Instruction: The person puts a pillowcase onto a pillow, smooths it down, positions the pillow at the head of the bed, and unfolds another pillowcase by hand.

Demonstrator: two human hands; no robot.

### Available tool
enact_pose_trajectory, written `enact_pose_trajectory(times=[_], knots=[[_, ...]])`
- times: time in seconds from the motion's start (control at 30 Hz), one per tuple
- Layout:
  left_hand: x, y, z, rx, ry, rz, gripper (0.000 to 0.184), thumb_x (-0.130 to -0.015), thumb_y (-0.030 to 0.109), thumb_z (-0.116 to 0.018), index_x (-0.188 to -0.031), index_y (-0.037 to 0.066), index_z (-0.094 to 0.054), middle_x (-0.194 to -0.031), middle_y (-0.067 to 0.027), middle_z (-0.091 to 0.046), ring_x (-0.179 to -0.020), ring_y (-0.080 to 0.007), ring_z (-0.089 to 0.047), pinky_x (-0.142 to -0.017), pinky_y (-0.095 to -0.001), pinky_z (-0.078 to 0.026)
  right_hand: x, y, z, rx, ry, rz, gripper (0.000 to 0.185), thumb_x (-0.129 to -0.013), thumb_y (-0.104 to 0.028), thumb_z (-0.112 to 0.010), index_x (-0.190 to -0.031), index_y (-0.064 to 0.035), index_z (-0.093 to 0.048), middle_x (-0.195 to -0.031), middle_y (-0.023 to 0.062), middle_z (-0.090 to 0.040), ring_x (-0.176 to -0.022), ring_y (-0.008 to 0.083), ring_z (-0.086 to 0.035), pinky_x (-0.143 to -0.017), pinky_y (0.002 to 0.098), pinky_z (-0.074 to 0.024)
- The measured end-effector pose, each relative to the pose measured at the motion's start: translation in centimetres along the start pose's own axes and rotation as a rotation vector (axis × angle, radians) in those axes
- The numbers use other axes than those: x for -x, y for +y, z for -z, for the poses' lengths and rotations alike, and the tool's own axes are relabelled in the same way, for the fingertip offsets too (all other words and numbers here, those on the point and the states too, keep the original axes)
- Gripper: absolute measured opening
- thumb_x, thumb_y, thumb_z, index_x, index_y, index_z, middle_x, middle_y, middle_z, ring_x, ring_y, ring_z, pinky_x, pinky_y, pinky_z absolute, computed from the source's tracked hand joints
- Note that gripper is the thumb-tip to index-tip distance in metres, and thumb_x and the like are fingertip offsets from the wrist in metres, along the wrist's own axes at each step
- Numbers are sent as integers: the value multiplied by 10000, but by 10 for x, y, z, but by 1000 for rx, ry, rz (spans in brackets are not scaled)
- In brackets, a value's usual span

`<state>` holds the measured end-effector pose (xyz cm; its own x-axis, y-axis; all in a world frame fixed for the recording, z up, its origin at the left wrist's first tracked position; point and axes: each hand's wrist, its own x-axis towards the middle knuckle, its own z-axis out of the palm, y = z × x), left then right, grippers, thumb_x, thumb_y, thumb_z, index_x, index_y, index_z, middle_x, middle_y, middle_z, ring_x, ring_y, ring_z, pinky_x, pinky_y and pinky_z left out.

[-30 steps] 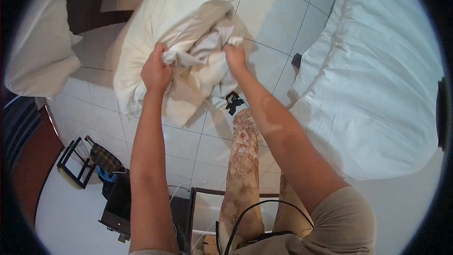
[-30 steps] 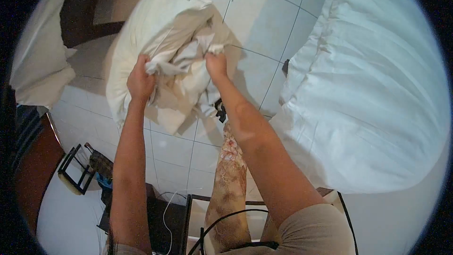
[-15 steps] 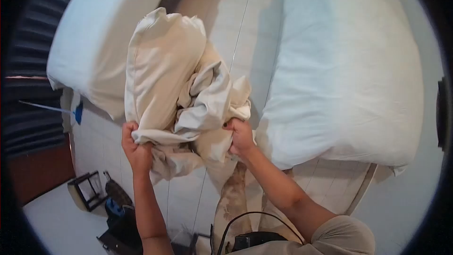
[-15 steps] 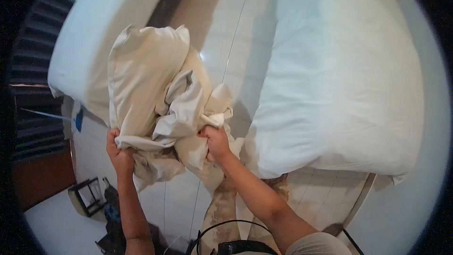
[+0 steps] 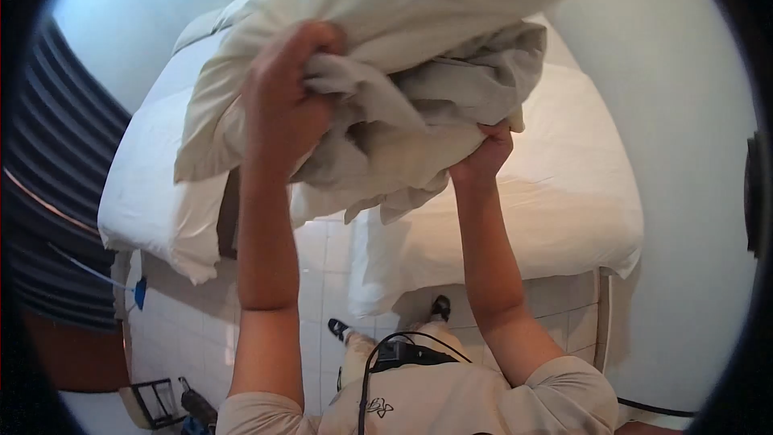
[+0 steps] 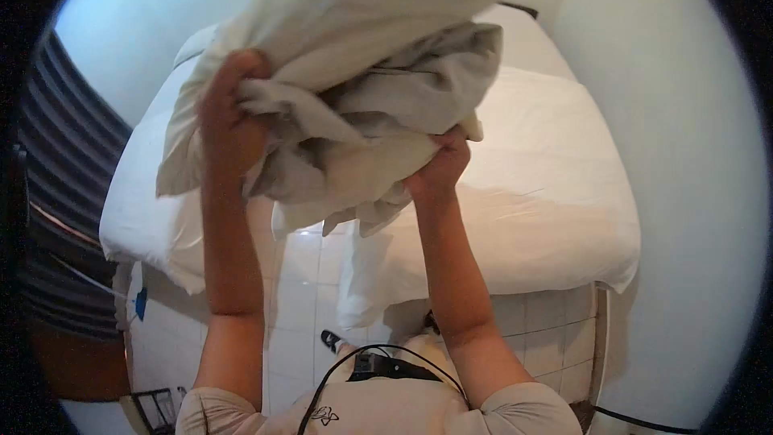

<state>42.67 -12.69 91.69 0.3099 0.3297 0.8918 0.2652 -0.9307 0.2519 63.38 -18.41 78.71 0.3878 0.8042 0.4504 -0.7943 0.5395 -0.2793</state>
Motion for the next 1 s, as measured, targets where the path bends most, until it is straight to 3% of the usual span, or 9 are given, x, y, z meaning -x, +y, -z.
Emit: enact_pose_trajectory(times=[0.07, 0.2, 0.27, 0.4, 0.5, 0.57, 0.73, 0.8, 1.0], knots=[[-26, 17, -67, 27, -32, -37, 353, -547, -59, -631, -865, 81, -569, -804, -78, -603, -792, -301, -592, -705, -339, -476, -24, -53, 36, 141, 239, 163, 498, -817, -183, -449, -1280, 1, -457, -1266, 167, -521, -1201, 341, -494, -1024, 500, -414], [-37, 33, -188, 139, -156, -60, 331, -584, -32, -615, -878, 116, -588, -826, -82, -620, -834, -337, -599, -681, -402, -471, -42, -142, 107, 96, 278, 219, 479, -856, -199, -435, -1287, 8, -450, -1284, 178, -510, -1214, 348, -484, -1027, 511, -409], [-18, 48, -241, 185, -166, -25, 327, -595, -30, -603, -884, 123, -592, -826, -84, -617, -837, -332, -601, -678, -409, -468, -34, -185, 129, 192, 377, 241, 470, -872, -214, -423, -1290, -1, -451, -1299, 174, -503, -1217, 352, -480, -1030, 513, -405], [42, 53, -328, 327, -317, 259, 411, -591, -59, -574, -951, 140, -584, -914, -92, -617, -916, -330, -586, -730, -412, -459, 3, -233, 194, 252, 434, 212, 461, -891, -256, -431, -1286, -21, -463, -1289, 158, -518, -1207, 345, -489, -1025, 504, -410], [88, 54, -373, 363, -481, 240, 441, -596, -57, -618, -991, 136, -583, -938, -102, -621, -912, -355, -588, -734, -391, -475, 38, -245, 224, 312, 649, 206, 447, -904, -272, -429, -1278, -32, -473, -1275, 154, -534, -1186, 335, -503, -1003, 495, -422], [98, 68, -382, 378, -507, 172, 460, -594, -53, -628, -1002, 154, -585, -939, -96, -614, -931, -342, -586, -736, -392, -476, 62, -259, 261, 307, 830, 174, 426, -925, -283, -407, -1265, -39, -481, -1273, 153, -530, -1172, 331, -511, -986, 490, -431], [119, 122, -402, 335, -809, 68, 501, -603, 31, -697, -1056, 223, -602, -946, -52, -554, -960, -273, -563, -795, -402, -475, 128, -291, 269, 442, 1147, 191, 415, -952, -309, -357, -1243, -44, -491, -1265, 146, -523, -1169, 335, -511, -992, 489, -425], [127, 134, -417, 358, -839, 18, 499, -618, 51, -699, -1072, 233, -601, -967, -47, -546, -963, -273, -558, -799, -405, -474, 147, -299, 266, 498, 1323, 61, 412, -936, -268, -369, -1258, -34, -477, -1284, 162, -499, -1169, 340, -497, -986, 508, -423], [140, 158, -435, 332, -765, -143, 502, -656, 85, -691, -1122, 245, -595, -995, -59, -526, -978, -284, -545, -810, -404, -467, 160, -311, 296, 364, 1203, 182, 441, -924, -271, -363, -1275, -22, -463, -1312, 168, -486, -1199, 360, -479, -1003, 512, -404]])
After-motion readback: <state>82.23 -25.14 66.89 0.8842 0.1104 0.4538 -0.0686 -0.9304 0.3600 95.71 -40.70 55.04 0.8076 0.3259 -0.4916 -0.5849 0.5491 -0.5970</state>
